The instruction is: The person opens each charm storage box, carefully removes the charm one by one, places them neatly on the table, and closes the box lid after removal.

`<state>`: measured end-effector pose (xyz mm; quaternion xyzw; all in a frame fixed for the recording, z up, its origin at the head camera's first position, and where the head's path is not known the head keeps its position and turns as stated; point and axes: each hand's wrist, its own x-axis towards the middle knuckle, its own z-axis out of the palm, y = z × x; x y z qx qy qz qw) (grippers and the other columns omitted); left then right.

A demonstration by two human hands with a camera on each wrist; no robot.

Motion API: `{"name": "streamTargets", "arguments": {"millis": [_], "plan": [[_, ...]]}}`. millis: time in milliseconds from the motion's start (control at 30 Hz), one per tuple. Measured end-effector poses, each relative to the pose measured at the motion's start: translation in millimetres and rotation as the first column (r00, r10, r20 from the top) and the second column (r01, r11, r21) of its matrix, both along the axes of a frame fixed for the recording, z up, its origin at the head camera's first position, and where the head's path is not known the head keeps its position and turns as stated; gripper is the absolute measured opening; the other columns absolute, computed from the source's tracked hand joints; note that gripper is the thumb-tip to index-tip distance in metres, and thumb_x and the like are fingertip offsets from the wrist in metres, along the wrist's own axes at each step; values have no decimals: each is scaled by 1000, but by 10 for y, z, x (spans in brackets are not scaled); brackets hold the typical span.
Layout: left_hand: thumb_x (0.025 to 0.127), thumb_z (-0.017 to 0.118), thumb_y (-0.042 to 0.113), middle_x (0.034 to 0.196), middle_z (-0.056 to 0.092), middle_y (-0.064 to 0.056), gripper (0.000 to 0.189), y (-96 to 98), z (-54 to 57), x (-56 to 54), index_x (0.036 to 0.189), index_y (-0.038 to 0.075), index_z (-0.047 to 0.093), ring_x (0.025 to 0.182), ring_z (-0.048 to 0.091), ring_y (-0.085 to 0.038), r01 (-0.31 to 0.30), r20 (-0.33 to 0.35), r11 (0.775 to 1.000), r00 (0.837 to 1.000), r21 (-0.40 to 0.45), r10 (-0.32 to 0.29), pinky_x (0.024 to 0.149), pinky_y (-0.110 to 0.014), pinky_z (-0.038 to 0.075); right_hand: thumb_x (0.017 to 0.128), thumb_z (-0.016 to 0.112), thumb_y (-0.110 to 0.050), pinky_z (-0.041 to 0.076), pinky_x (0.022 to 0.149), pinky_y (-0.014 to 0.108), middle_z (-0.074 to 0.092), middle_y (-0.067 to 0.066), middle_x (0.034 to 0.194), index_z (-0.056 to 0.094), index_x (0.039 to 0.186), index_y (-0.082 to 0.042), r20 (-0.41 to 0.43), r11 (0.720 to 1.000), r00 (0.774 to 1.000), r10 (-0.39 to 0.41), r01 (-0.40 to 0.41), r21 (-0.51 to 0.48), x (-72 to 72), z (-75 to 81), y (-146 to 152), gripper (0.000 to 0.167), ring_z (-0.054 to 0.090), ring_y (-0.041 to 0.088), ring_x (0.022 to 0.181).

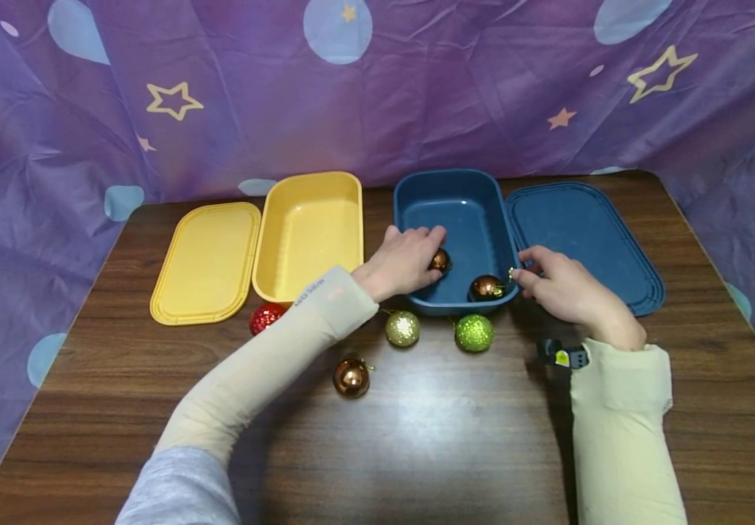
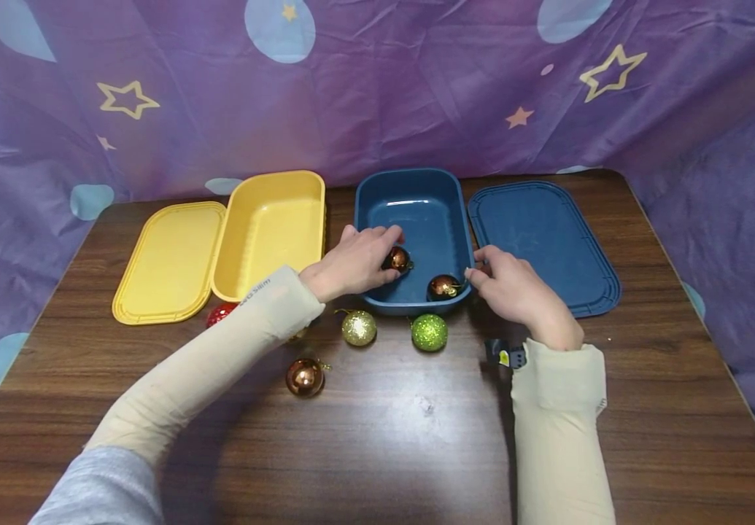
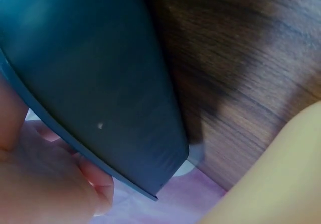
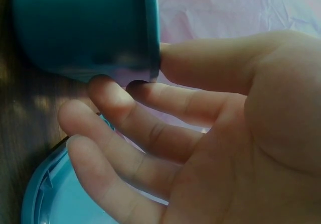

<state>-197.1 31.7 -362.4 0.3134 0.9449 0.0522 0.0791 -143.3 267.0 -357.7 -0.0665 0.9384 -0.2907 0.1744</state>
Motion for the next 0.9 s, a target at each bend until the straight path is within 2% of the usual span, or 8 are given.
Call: {"name": "streamTargets", "arguments": {"millis": [300,667,900], "plan": [[91,66,36,116,60,-6,48,-24,22,4,130,13,48,106,57,-20,-5,13,1000,1000,21,4,82,-37,41,102,44,-25,45,74,36,70,19,90,43,134,9,-18,1000,1000,3,-3,2,-1,-2,-1,46,66,25,83],[91,67,34,126,56,-8,52,-62,74,-1,134,14,47,111,57,-24,-31,51,995,998,96,26,91,-40,46,102,44,-25,45,78,44,70,19,92,42,135,9,-15,1000,1000,1,-1,3,7,-2,-3,48,65,27,85],[91,67,32,122,54,-9,51,-105,109,20,134,13,47,103,58,-22,-33,58,987,998,157,25,85,-40,49,102,45,-25,45,79,45,70,19,90,43,134,10,-25,1000,1000,3,-3,4,7,-3,-6,47,65,26,83]]}}
